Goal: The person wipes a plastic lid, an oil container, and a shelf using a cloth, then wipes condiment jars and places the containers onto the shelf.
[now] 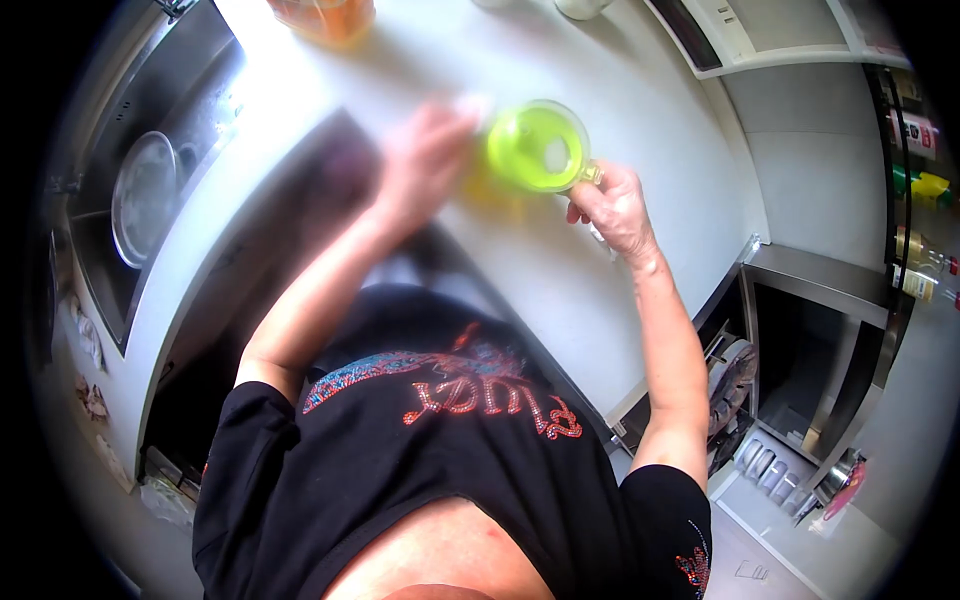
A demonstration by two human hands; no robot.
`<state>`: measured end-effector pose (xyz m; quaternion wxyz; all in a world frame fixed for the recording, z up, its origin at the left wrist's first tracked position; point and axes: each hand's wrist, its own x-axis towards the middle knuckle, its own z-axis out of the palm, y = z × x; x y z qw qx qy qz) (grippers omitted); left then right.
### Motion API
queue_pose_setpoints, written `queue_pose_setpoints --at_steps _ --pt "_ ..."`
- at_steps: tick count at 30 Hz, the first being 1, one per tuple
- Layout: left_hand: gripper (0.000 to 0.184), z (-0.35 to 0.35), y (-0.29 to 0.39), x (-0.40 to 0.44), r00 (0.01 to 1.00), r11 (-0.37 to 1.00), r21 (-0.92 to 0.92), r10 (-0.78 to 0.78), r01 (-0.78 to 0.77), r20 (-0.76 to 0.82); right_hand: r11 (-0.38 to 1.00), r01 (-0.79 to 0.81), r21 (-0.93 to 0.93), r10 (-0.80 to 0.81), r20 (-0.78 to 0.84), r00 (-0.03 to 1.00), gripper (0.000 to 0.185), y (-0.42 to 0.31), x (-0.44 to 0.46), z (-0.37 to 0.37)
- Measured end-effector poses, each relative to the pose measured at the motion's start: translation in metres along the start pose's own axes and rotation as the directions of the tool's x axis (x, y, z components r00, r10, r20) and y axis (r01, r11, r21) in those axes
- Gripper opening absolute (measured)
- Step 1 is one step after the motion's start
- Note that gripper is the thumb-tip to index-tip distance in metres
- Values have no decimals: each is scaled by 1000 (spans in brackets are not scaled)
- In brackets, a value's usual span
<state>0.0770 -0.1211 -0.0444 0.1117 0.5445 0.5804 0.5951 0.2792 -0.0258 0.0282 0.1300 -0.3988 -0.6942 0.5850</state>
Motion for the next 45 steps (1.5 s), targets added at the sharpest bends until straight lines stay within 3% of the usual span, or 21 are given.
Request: queue_pose_setpoints --at_steps 7,11,14,18,26,30,34,35,39,42,45 --pt "24 13 -10 -27 999 1000 5 17 -17 -45 983 16 180 16 -174 985 12 11 -14 16" --pt "24 5 1 -28 995 990 -94 -102 101 1 948 -77 310 162 -258 953 14 -2 -15 21" --pt "24 -4 24 -17 997 981 -179 -75 74 -1 909 -120 400 236 -255 938 15 -7 -16 18" --pt "30 5 50 -1 972 973 -73 213 -221 -103 883 -180 433 305 -239 922 16 -31 -18 17" --pt "33 30 32 16 919 942 24 332 -335 -214 926 -123 357 227 -266 937 18 -59 -16 6" --pt "31 44 7 6 967 977 27 212 -210 -138 885 -83 458 219 -252 943 12 -60 -16 -12" --pt "20 40 -12 8 999 999 -32 -38 38 4 827 -117 550 282 -226 932 13 -59 -16 -27" --pt "17 39 -16 10 994 988 -108 -109 110 12 812 -158 561 326 -211 922 30 -63 -17 -27" --pt "15 10 19 23 990 924 -358 -142 134 4 747 -161 645 330 -149 932 24 -59 -19 -33" --pt "21 13 49 39 953 953 -114 263 -281 -152 723 -167 671 328 -120 937 12 -58 -19 -28" --pt "30 41 47 46 883 912 35 406 -410 -238 740 -176 649 308 -95 947 13 -61 -20 -19"
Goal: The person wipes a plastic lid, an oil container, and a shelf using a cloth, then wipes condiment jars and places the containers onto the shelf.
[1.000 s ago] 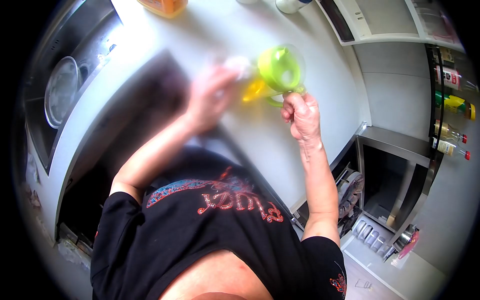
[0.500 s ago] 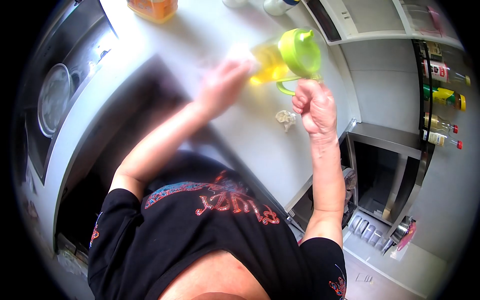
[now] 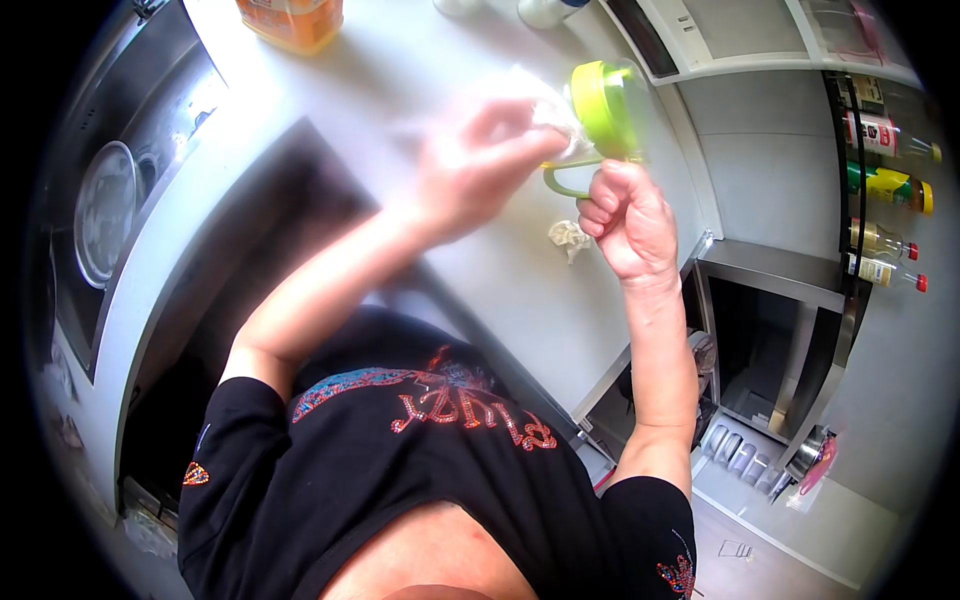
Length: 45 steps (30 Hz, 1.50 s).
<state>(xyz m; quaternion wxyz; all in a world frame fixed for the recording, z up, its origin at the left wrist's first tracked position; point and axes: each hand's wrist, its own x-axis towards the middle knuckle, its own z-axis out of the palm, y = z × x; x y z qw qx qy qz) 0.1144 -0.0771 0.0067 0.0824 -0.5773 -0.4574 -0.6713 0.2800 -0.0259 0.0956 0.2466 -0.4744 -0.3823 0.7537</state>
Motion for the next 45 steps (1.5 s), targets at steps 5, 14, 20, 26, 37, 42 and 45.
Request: queue_pose_setpoints --at_steps 5,14,20,26,37,42,45 --pt "25 4 -22 -31 980 982 -57 -171 178 104 999 9 -41 -11 -58 998 13 0 -2 -4" --pt "25 -27 -26 -22 540 329 -489 -744 808 393 999 -30 29 33 -94 995 29 8 -5 -18" --pt "27 -18 -27 -16 591 423 -424 -670 801 449 997 22 -76 -36 -193 981 27 35 5 -14" --pt "31 -22 -26 -9 383 196 -351 -695 916 609 991 82 -101 -104 -244 964 23 55 18 -18" --pt "28 -18 -101 -32 540 -635 -654 -408 411 736 988 133 -79 -150 -287 946 20 49 3 -36" --pt "29 -6 -75 -54 249 -593 -735 -696 330 673 990 127 -55 -138 -282 950 22 54 -5 -42" --pt "37 8 -93 -67 388 -261 -642 -616 721 685 993 108 -43 -115 -272 955 23 54 -6 -41"
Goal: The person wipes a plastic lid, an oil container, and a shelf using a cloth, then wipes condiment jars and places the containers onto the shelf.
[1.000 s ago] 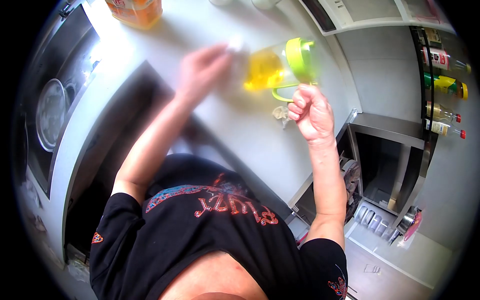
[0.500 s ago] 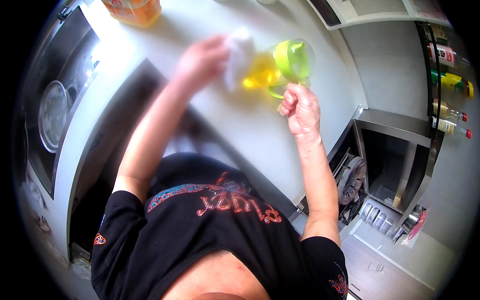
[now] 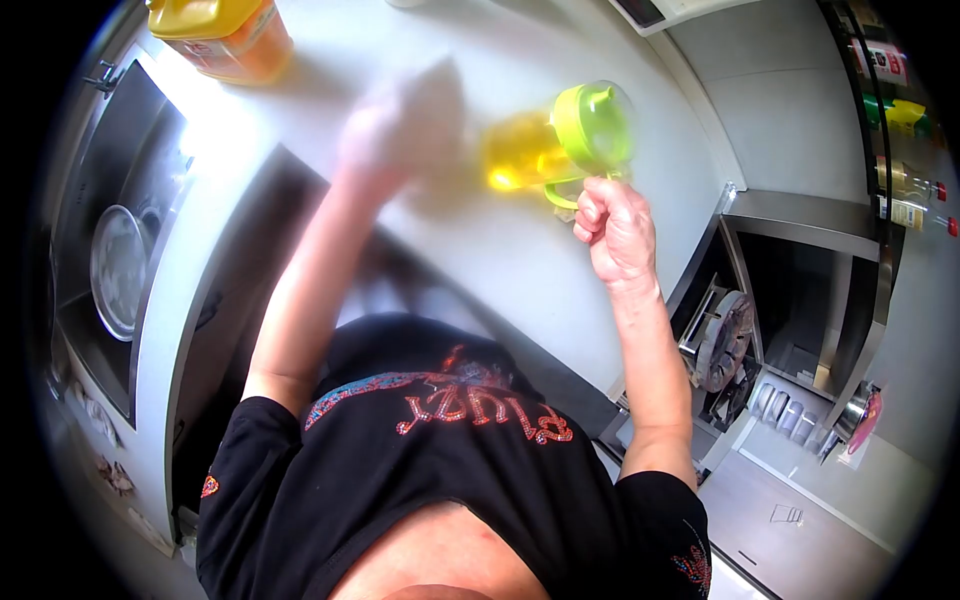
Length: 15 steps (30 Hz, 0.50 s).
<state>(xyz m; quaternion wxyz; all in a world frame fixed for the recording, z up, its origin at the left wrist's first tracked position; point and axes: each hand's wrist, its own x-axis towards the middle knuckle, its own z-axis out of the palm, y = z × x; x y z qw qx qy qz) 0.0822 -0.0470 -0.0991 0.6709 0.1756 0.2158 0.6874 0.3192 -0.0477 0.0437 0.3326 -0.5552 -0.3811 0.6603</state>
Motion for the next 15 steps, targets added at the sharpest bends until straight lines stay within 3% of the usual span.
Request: queue_pose_setpoints --at_steps 1,3,4,6,10,13,14,15 --pt "39 35 19 -9 998 966 253 -46 56 -43 1000 -16 21 16 7 1000 22 -1 -2 1" --pt "49 83 29 -26 994 730 675 90 -103 54 999 -38 24 37 37 999 22 -2 -4 5" --pt "55 82 15 -14 846 326 790 326 -520 422 999 -42 6 42 58 997 21 -3 -5 8" --pt "63 90 1 -16 812 118 845 371 -522 450 999 -47 -9 48 106 993 21 -7 -8 13" --pt "68 80 -2 5 889 447 771 284 -454 359 997 -49 -65 59 167 984 20 -25 -10 28" --pt "49 70 -13 13 963 837 477 242 -270 121 979 -21 -202 55 162 985 19 -38 -8 38" --pt "43 67 -16 15 979 919 338 200 -205 50 968 -6 -249 48 161 986 18 -40 -8 40" --pt "38 62 -16 15 978 902 379 201 -205 52 967 11 -254 34 172 984 17 -41 -7 40"
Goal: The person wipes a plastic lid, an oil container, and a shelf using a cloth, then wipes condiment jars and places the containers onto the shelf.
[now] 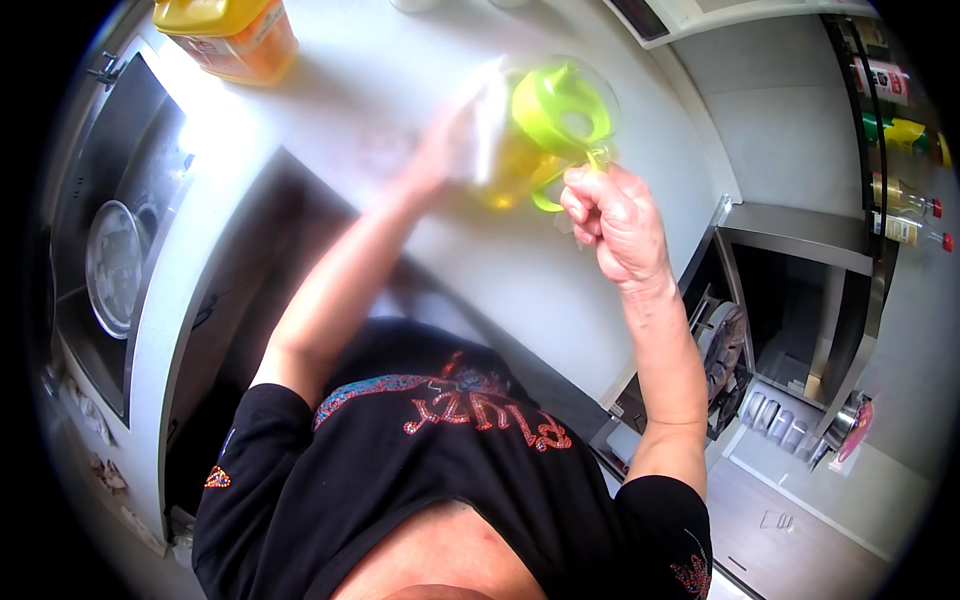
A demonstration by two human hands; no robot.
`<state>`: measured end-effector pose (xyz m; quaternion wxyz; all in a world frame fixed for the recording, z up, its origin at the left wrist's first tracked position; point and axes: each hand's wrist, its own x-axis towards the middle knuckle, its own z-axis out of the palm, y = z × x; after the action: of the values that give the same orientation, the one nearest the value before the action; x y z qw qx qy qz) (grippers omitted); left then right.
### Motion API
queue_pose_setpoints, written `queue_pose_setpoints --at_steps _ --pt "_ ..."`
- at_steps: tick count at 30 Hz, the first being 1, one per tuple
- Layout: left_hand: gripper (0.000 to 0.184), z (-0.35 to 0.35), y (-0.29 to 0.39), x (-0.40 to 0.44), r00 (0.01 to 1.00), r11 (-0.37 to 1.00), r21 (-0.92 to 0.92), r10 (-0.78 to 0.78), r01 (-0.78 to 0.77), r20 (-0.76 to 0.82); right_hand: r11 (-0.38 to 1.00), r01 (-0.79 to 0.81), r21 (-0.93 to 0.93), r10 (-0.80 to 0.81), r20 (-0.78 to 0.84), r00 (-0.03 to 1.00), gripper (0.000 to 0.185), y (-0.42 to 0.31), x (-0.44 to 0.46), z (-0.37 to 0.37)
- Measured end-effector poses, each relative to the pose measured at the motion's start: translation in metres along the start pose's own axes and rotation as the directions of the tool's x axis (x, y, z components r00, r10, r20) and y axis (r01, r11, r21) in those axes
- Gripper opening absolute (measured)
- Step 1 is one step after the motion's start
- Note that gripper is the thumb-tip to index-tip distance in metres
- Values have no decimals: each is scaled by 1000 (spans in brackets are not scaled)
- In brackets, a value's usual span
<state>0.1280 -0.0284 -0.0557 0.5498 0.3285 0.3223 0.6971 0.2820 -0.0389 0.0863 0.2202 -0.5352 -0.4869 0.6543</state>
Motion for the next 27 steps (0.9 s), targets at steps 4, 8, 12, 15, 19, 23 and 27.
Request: queue_pose_setpoints --at_steps 4,8,12,15,19,23,27 --pt "34 -33 1 5 990 820 566 3 -82 140 993 100 -69 -99 20 995 13 -2 1 -8" --pt "33 -40 17 7 953 283 948 296 -146 59 935 294 -200 -286 70 956 11 -5 -2 -4" --pt "31 -19 54 1 962 406 914 255 -13 -100 895 389 -218 -374 108 921 14 -1 6 -2" --pt "31 -12 59 -4 916 611 790 343 -49 -208 914 375 -156 -362 108 926 15 -1 10 -2" --pt "34 -14 72 -9 916 557 830 341 -16 -211 901 415 -125 -404 103 909 15 -4 12 1" --pt "35 -18 72 -5 984 870 476 174 -131 -47 876 451 -170 -442 89 893 16 -16 13 13" --pt "36 6 88 4 986 996 85 37 -23 -164 826 498 -265 -483 125 867 18 -28 20 23"
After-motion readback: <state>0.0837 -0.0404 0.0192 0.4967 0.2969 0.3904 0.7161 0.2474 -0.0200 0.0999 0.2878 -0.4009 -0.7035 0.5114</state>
